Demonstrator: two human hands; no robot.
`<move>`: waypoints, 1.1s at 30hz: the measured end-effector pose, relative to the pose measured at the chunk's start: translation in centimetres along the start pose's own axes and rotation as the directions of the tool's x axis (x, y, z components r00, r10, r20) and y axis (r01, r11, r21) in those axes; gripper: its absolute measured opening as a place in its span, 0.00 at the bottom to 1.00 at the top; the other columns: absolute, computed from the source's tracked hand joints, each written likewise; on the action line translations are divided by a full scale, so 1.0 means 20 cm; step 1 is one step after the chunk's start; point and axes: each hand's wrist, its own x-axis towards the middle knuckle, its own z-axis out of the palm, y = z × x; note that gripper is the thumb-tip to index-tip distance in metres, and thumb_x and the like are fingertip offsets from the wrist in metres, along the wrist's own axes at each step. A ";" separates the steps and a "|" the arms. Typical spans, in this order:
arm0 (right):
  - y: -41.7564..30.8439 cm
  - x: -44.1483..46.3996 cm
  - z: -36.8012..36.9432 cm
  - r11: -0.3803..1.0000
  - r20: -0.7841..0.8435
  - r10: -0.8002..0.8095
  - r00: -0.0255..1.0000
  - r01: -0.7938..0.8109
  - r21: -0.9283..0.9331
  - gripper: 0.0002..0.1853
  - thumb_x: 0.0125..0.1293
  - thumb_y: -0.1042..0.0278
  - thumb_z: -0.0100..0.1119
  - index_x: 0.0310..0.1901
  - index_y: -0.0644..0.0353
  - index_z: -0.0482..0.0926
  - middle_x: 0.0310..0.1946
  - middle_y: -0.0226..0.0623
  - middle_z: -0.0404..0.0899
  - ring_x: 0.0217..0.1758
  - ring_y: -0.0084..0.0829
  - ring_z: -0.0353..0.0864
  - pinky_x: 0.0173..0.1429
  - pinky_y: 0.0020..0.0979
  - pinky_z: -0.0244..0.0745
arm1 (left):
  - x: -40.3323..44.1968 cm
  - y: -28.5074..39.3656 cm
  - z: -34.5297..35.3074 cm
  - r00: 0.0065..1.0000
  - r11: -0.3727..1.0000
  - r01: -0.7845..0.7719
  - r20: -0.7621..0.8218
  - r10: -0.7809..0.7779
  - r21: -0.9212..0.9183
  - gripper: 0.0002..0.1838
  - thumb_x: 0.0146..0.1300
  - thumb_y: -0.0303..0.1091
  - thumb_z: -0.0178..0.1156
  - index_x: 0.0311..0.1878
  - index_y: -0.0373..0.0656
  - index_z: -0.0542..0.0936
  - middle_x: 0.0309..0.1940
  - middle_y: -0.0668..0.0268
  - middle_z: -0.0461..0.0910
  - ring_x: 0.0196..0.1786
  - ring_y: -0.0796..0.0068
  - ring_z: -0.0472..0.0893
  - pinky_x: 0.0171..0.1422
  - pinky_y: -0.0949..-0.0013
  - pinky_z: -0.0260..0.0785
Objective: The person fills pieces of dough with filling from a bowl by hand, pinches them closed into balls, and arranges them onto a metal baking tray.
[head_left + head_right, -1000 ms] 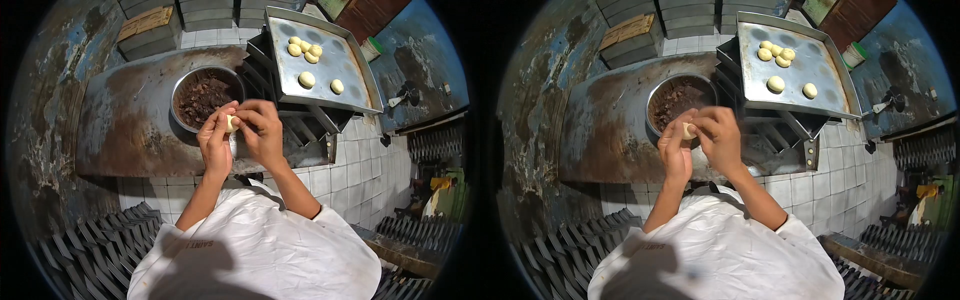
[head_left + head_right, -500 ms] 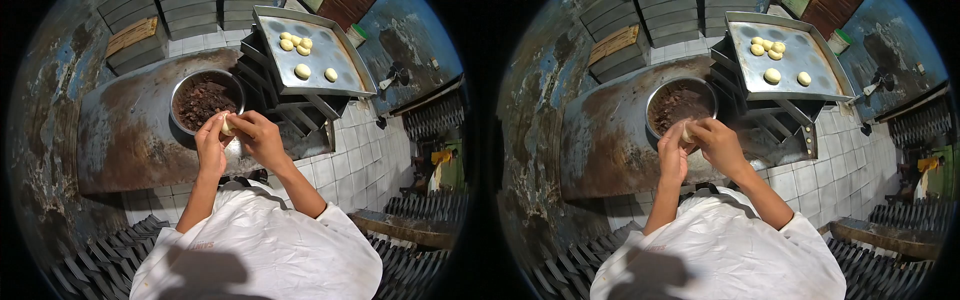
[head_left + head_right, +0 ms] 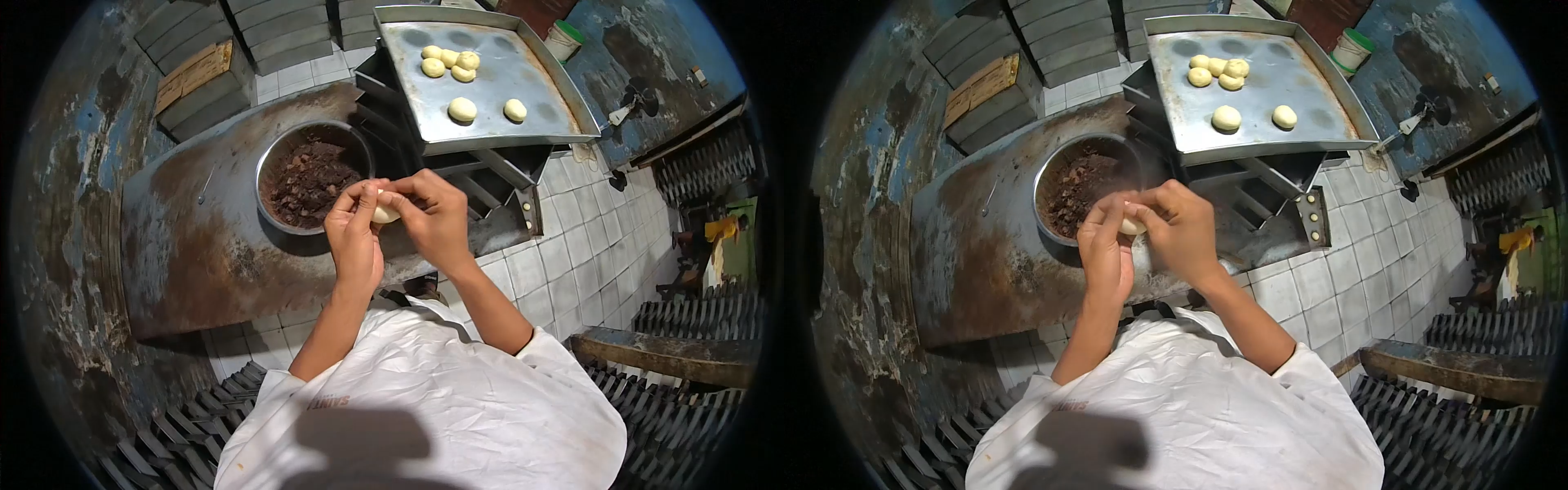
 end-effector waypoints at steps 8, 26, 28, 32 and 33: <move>0.15 0.12 -0.46 0.908 0.275 0.238 0.931 -0.314 0.277 0.14 0.63 0.72 0.74 0.50 0.64 0.89 0.43 0.36 0.86 0.44 0.23 0.85 0.47 0.27 0.81 | 0.11 -0.22 0.36 0.999 0.974 -0.012 -0.041 0.022 0.228 0.12 0.77 0.36 0.61 0.39 0.37 0.82 0.37 0.65 0.84 0.39 0.81 0.81 0.44 0.75 0.74; 0.73 1.04 -1.71 0.694 0.387 -0.154 0.909 0.378 -0.612 0.36 0.58 0.69 0.79 0.67 0.68 0.75 0.60 0.51 0.83 0.57 0.45 0.86 0.63 0.36 0.79 | 0.22 -0.44 0.81 0.915 0.719 -0.403 0.221 0.338 0.566 0.12 0.68 0.29 0.57 0.46 0.33 0.86 0.50 0.54 0.85 0.57 0.63 0.81 0.69 0.61 0.69; 0.89 1.06 -1.82 0.682 0.617 0.232 0.752 0.327 -0.654 0.42 0.72 0.48 0.65 0.78 0.64 0.61 0.72 0.52 0.73 0.77 0.49 0.70 0.80 0.39 0.63 | 0.21 -0.42 0.71 0.908 0.682 -0.390 0.136 0.395 0.619 0.11 0.68 0.27 0.56 0.45 0.32 0.85 0.48 0.53 0.85 0.55 0.65 0.81 0.67 0.63 0.69; 0.83 1.28 -1.89 0.802 0.608 0.377 0.698 0.082 -0.592 0.32 0.80 0.42 0.50 0.66 0.67 0.79 0.74 0.48 0.71 0.79 0.43 0.67 0.81 0.39 0.60 | 0.19 -0.34 0.53 0.854 0.693 -0.419 -0.005 0.521 0.586 0.10 0.70 0.25 0.54 0.44 0.30 0.84 0.48 0.52 0.83 0.55 0.65 0.80 0.66 0.63 0.67; 0.86 1.33 -1.82 0.786 0.539 0.373 0.755 0.051 -0.616 0.32 0.81 0.42 0.48 0.66 0.66 0.78 0.75 0.49 0.70 0.80 0.44 0.66 0.82 0.40 0.59 | 0.18 -0.32 0.47 0.844 0.698 -0.456 0.021 0.536 0.553 0.13 0.76 0.28 0.51 0.48 0.29 0.82 0.51 0.51 0.82 0.59 0.64 0.79 0.70 0.61 0.66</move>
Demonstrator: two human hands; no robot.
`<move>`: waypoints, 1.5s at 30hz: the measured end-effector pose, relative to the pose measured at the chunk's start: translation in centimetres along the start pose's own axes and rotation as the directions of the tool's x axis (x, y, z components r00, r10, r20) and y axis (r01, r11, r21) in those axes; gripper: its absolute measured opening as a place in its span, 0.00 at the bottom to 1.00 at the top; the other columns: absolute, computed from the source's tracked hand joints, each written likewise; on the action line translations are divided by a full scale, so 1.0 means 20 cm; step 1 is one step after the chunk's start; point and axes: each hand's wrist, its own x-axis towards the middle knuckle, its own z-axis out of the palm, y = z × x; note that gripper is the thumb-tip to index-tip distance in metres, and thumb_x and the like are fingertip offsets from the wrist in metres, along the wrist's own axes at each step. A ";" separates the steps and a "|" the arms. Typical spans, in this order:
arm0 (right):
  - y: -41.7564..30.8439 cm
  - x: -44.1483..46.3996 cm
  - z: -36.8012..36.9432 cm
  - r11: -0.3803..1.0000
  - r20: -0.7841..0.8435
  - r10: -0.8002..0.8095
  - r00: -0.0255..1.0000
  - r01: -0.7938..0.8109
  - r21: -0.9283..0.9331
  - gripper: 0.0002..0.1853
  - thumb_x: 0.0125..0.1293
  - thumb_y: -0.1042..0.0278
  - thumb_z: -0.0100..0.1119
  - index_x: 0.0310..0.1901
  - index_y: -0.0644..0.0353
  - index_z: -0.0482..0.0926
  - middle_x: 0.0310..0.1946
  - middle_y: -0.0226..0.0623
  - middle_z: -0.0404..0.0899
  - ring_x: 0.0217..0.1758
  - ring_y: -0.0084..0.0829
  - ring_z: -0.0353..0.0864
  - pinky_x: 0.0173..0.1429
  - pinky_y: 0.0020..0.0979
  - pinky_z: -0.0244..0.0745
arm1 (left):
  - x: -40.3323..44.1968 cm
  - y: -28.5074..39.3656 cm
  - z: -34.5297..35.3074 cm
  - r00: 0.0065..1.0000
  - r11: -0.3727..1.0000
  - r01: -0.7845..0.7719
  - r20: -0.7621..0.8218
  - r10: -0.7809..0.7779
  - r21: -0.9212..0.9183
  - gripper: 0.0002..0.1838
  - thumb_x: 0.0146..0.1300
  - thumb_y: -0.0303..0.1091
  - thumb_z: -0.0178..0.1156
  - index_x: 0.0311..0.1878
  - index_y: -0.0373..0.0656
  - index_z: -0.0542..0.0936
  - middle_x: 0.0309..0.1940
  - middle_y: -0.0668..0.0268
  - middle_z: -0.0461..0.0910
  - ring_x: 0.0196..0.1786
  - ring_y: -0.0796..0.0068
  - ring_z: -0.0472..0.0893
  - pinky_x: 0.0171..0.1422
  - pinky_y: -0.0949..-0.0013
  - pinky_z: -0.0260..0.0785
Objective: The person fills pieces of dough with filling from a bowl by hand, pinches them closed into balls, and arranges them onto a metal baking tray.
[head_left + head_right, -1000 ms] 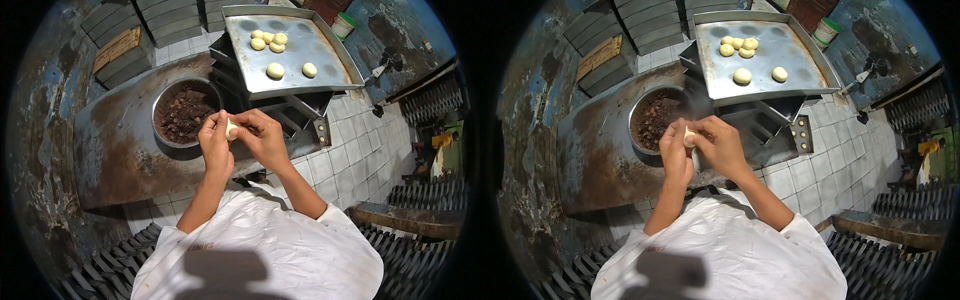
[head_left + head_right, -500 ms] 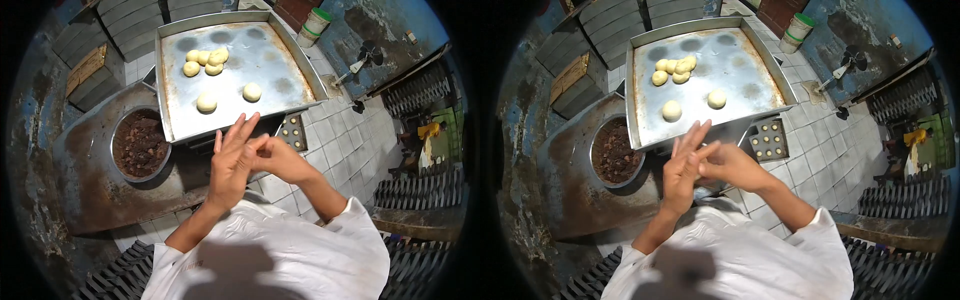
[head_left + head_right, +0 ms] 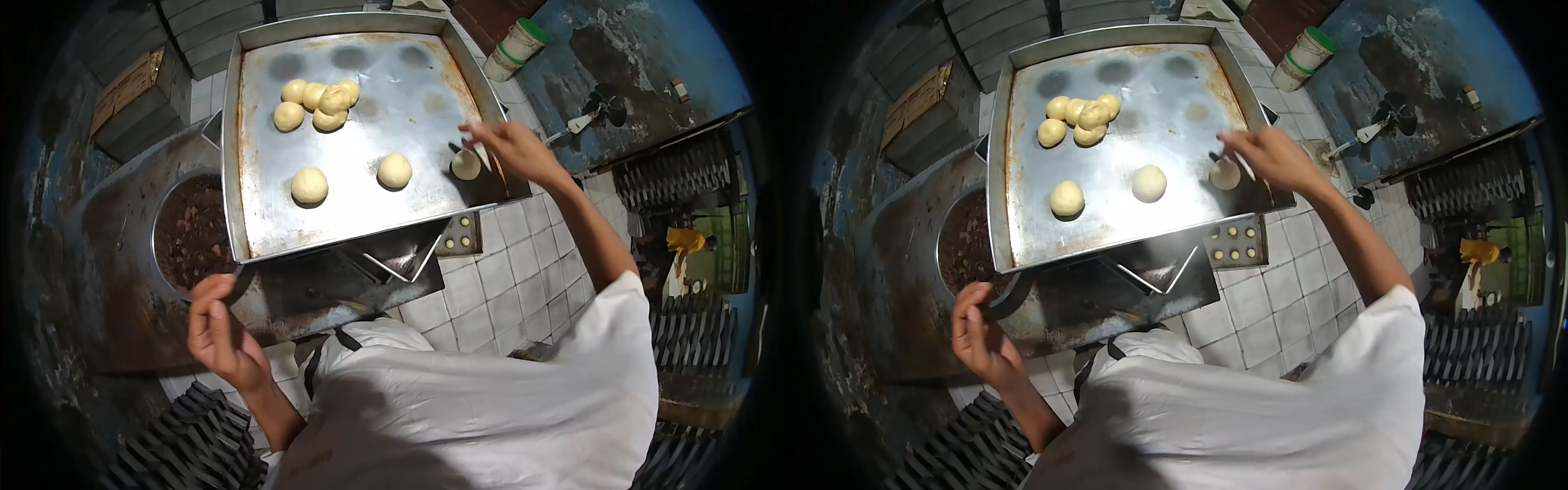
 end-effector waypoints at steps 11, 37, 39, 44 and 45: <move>0.08 0.31 0.32 0.950 -0.091 -0.222 0.971 0.194 -0.243 0.38 0.81 0.35 0.34 0.84 0.46 0.51 0.86 0.42 0.47 0.89 0.45 0.37 0.85 0.61 0.27 | -0.03 0.05 -0.26 0.969 0.996 -0.071 -0.240 0.056 -0.055 0.13 0.79 0.29 0.50 0.50 0.31 0.82 0.50 0.55 0.82 0.56 0.67 0.79 0.69 0.63 0.68; -0.48 0.58 0.16 0.558 -0.193 -0.754 0.628 0.458 -0.691 0.14 0.60 0.75 0.64 0.48 0.50 0.81 0.43 0.27 0.83 0.55 0.32 0.77 0.59 0.41 0.61 | -0.02 0.10 0.12 0.996 0.997 -0.068 0.053 0.066 0.025 0.08 0.73 0.26 0.57 0.41 0.32 0.83 0.41 0.61 0.82 0.46 0.76 0.78 0.56 0.72 0.70; -0.47 0.42 0.11 0.611 -0.280 -0.739 0.613 0.435 -0.661 0.15 0.60 0.76 0.64 0.48 0.50 0.80 0.43 0.27 0.83 0.55 0.33 0.77 0.59 0.41 0.61 | -0.01 0.10 0.14 0.992 0.997 -0.056 0.114 0.050 0.058 0.09 0.74 0.26 0.57 0.40 0.32 0.83 0.41 0.62 0.82 0.45 0.76 0.79 0.55 0.72 0.70; -0.54 0.10 0.08 0.822 -0.512 -0.557 0.653 0.350 -0.449 0.13 0.60 0.79 0.63 0.47 0.56 0.79 0.42 0.34 0.82 0.51 0.39 0.79 0.57 0.43 0.66 | 0.04 0.09 0.28 0.980 0.999 -0.021 0.197 0.013 0.039 0.08 0.73 0.25 0.58 0.41 0.31 0.84 0.39 0.64 0.84 0.44 0.79 0.79 0.55 0.74 0.69; -0.55 0.07 0.06 0.824 -0.516 -0.554 0.653 0.345 -0.449 0.13 0.60 0.79 0.63 0.47 0.56 0.79 0.42 0.34 0.82 0.51 0.39 0.79 0.57 0.43 0.66 | 0.06 0.08 0.31 0.979 0.999 -0.022 0.202 0.014 0.038 0.08 0.73 0.25 0.58 0.41 0.31 0.84 0.39 0.64 0.84 0.44 0.79 0.79 0.55 0.74 0.69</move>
